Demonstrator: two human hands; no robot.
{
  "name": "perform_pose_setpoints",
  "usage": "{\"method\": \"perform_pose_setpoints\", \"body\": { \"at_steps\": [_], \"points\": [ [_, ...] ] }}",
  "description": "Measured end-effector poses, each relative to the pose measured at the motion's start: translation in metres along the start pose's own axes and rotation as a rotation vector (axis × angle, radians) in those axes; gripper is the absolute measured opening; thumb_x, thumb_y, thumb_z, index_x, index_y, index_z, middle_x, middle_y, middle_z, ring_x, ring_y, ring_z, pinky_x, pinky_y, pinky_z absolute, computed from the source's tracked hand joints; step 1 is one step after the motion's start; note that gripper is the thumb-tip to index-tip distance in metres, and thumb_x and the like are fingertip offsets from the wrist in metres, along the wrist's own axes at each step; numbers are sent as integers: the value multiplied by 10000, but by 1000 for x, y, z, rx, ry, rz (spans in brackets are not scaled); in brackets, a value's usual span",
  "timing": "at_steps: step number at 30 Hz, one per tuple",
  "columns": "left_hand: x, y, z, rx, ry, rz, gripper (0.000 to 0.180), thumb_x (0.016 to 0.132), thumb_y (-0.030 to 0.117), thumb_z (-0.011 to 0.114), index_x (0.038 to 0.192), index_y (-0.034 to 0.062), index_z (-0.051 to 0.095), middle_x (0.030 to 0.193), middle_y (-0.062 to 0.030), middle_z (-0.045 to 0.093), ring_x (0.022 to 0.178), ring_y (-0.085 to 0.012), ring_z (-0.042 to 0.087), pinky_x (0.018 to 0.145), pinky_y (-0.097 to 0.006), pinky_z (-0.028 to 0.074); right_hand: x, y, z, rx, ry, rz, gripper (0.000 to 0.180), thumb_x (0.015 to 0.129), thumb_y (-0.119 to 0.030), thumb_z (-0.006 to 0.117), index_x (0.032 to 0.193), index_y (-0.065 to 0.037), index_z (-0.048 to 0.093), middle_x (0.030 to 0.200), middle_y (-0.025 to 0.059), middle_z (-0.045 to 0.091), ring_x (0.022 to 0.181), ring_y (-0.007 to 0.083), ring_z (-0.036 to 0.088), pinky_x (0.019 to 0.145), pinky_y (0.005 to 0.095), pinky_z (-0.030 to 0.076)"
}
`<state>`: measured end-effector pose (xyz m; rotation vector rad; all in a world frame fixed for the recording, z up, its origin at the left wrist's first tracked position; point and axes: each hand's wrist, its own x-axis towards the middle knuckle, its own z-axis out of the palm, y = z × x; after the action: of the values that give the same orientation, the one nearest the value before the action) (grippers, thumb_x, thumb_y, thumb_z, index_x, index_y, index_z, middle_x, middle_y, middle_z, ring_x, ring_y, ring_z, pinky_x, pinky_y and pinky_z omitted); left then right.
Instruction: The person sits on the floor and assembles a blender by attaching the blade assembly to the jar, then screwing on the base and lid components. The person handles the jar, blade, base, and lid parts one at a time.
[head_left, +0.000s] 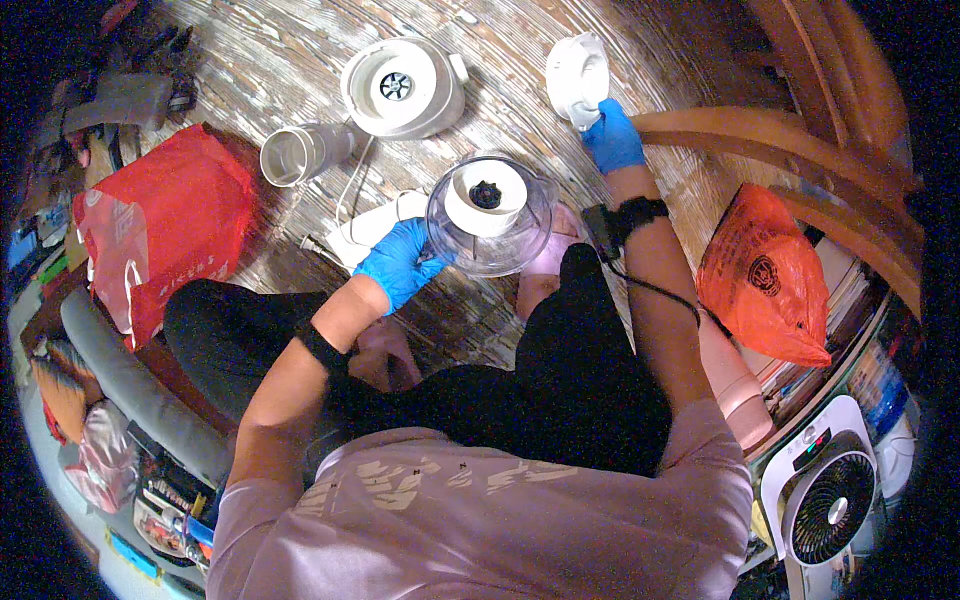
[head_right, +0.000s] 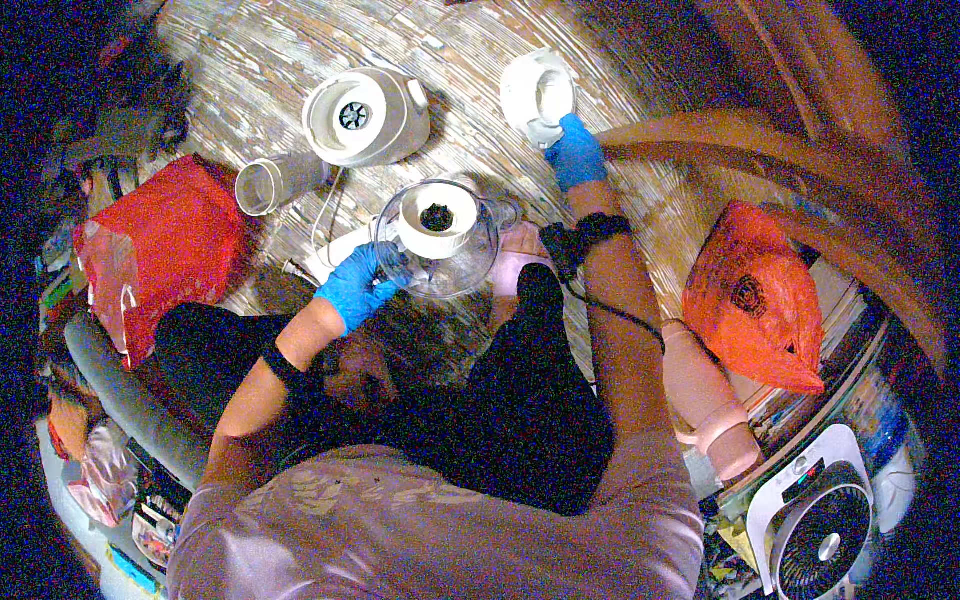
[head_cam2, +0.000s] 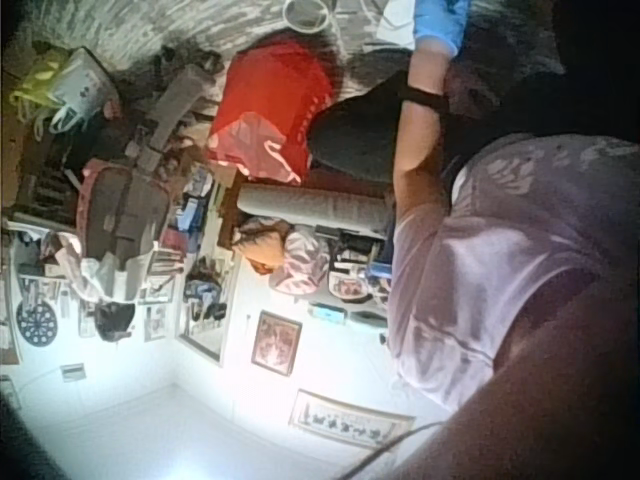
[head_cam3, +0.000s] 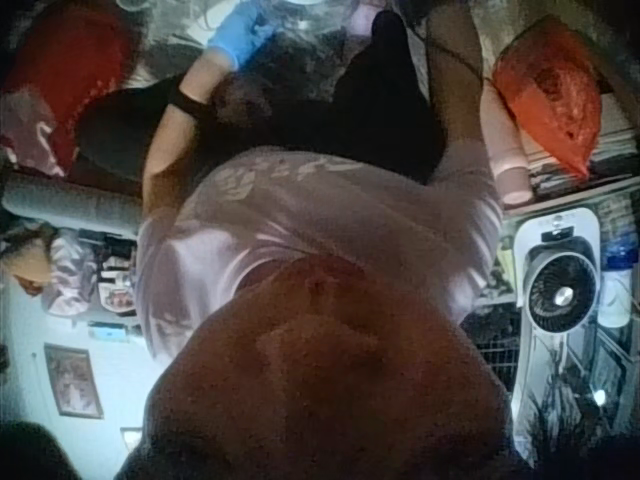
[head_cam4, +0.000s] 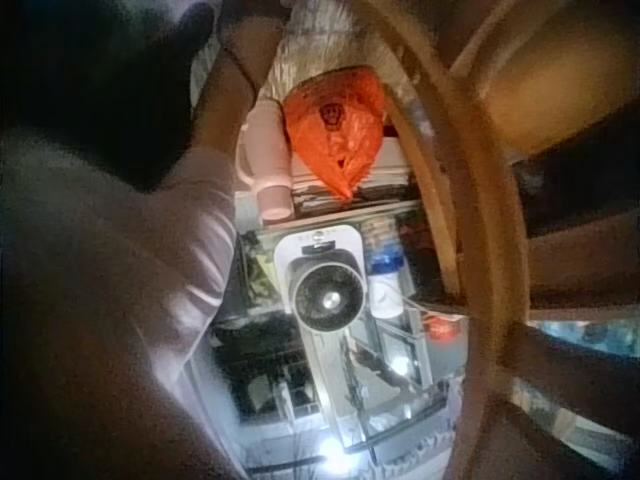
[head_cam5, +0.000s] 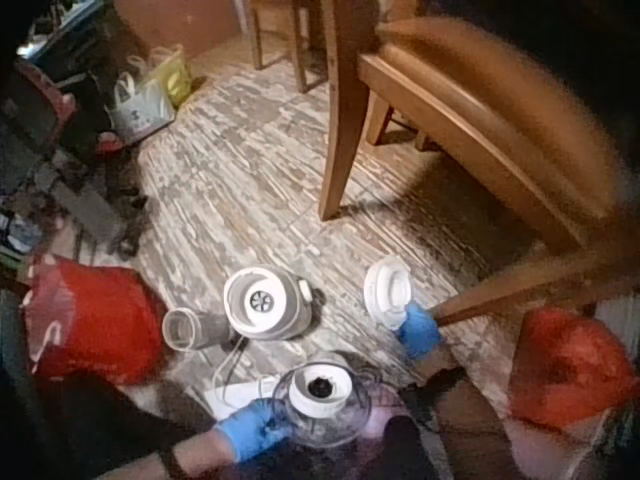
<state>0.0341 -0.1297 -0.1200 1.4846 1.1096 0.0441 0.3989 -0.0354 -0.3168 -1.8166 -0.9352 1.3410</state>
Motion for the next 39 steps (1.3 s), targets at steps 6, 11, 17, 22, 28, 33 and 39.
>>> {"method": "perform_pose_setpoints", "body": {
  "at_steps": [6,11,17,22,28,33,39],
  "points": [
    [-4,0,3,43,99,44,231,856,105,665,1063,27,598,1003,-168,634,896,-293,612,815,-383,501,-130,-137,-31,307,-307,104,305,849,-142,637,1120,-12,588,920,116,662,814,190,612,716,351,518],
    [-2,-3,6,57,172,146,287,829,68,659,1101,14,587,993,-187,641,886,-313,625,804,-389,507,-195,-197,2,-421,-380,-129,406,832,-187,657,1201,-38,576,959,113,657,794,192,619,744,331,516],
    [-3,0,8,-24,185,110,365,804,46,642,1157,9,560,1048,-198,625,951,-349,617,847,-397,502,-197,-208,22,-477,-364,-175,539,793,-273,727,1263,-71,559,922,136,667,719,200,632,687,342,523],
    [-1,-2,7,-14,198,195,410,786,46,656,1180,4,555,1073,-204,611,1000,-380,599,883,-409,493,-203,-213,17,-639,-343,-75,621,779,-329,748,1301,-68,536,916,140,672,706,197,637,675,345,527],
    [-1,-9,6,66,135,117,384,785,55,654,1155,3,565,1098,-209,599,1028,-393,584,907,-417,480,-203,-209,19,-602,-325,-284,739,762,-369,760,1362,-37,485,1090,190,645,780,244,643,745,362,530],
    [4,-13,6,93,136,232,332,805,97,645,1114,-2,575,1070,-226,595,995,-401,585,880,-437,481,-200,-203,23,-700,-386,-185,728,783,-344,730,1381,-28,461,1223,228,588,1030,336,616,912,404,490],
    [5,-15,5,161,85,134,336,858,267,660,1075,21,589,940,-243,609,896,-439,570,804,-487,467,-198,-202,34,-745,-360,-196,596,808,-243,682,1335,-35,497,1239,219,582,1086,339,608,927,397,493]
  ]
}}
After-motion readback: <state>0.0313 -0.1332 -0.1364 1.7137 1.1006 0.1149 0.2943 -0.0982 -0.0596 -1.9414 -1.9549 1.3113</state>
